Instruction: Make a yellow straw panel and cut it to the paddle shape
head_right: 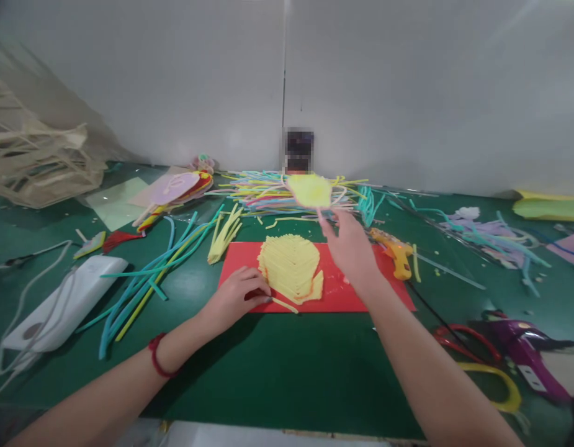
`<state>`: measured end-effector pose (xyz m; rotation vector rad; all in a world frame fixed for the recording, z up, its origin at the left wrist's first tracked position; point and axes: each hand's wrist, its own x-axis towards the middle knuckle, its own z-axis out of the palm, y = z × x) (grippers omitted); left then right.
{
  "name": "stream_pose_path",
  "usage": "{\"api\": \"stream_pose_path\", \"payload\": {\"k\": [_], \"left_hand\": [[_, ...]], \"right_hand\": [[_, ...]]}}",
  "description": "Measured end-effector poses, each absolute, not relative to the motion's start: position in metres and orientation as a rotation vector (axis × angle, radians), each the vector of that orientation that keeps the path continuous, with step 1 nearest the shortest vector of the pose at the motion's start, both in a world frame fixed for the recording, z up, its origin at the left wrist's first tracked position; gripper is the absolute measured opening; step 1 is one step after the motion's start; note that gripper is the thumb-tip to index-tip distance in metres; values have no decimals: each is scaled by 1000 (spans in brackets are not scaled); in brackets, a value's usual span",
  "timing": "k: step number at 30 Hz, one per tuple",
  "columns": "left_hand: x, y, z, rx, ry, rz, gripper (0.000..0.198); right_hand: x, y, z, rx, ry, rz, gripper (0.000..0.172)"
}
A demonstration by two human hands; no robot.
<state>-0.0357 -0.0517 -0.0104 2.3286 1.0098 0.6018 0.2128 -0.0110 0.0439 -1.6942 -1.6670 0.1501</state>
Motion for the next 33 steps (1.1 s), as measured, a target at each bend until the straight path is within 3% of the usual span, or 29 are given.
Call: {"api": "stream_pose_path", "payload": {"k": [9, 19, 22, 26, 33], "left_hand": [[-29, -49, -6, 2532, 1001, 593, 8], [-23, -48, -3, 2619, 1063, 601, 8], [-23, -48, -5, 2613, 1083, 583, 7], [-23, -46, -9, 2558, 1087, 596, 14], [-24, -44, -10, 2475, 1046, 596, 6]], "right_hand": [[218, -71, -23, -1604, -2075, -83, 38], [212, -59, -19, -1661, -2113, -298, 39], [211, -64, -12, -1717, -1983, -126, 37], [213, -67, -5, -1835, -1644, 405, 40], [212, -53, 21, -1774, -1177, 1168, 56]]}}
